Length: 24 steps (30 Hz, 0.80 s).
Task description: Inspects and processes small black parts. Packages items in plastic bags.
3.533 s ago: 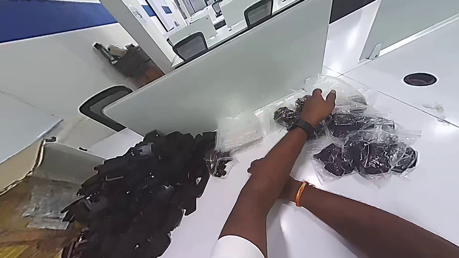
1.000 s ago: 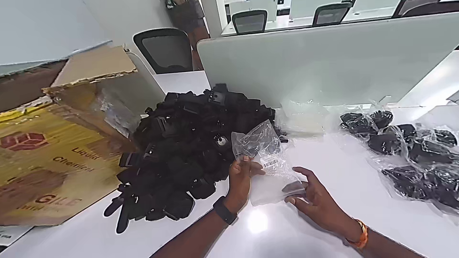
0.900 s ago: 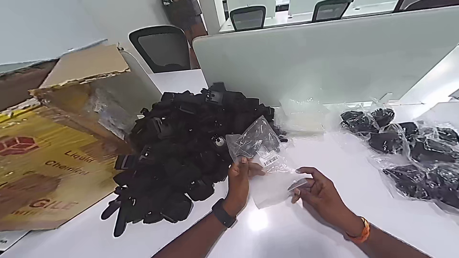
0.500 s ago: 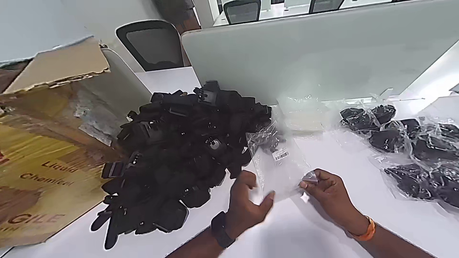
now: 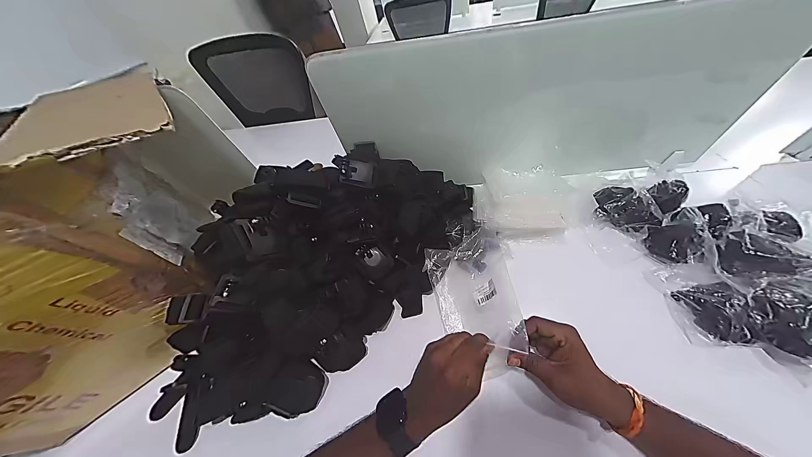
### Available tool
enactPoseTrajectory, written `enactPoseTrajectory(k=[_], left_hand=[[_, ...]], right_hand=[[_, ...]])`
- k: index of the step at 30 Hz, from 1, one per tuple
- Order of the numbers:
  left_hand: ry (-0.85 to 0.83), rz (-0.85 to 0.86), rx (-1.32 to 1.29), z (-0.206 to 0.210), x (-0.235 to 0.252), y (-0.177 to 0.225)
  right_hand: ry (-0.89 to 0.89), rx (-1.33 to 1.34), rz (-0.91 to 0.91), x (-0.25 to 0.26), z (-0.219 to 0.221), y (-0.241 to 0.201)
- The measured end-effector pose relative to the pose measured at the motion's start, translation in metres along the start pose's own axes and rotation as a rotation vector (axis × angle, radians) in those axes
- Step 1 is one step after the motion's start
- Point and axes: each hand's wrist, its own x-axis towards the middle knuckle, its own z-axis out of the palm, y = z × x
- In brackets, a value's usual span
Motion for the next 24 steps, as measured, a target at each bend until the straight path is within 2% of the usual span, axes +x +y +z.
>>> enactPoseTrajectory(k=[3, 5, 8, 13, 16, 20, 24], left_hand=[[0.119, -0.035, 0.117, -0.008, 0.006, -0.015], [0.133, -0.037, 0.131, -0.005, 0.007, -0.021], [0.031, 0.013, 0.103, -0.001, 0.006, -0.023], [-0.232, 0.143, -0.019, 0.000, 0.004, -0.021], [-0.483, 0.153, -0.012, 0.007, 0.004, -0.015], [-0.550, 0.178, -0.024, 0.011, 0.003, -0.015], [-0.537, 0.310, -0.118, 0.002, -0.004, -0.018]], right_hand=[[-0.074, -0.043, 0.029, 0.007, -0.013, -0.002], [-0.159, -0.030, 0.088, 0.014, -0.026, -0.002], [-0.133, -0.142, 0.078, 0.023, -0.042, 0.004], [0.048, -0.840, -0.093, 0.058, -0.062, 0.000], [-0.026, -1.195, -0.079, 0.092, -0.056, 0.000], [-0.086, -1.340, -0.030, 0.133, -0.042, 0.018], [-0.076, -1.316, -0.083, 0.136, -0.037, 0.024]])
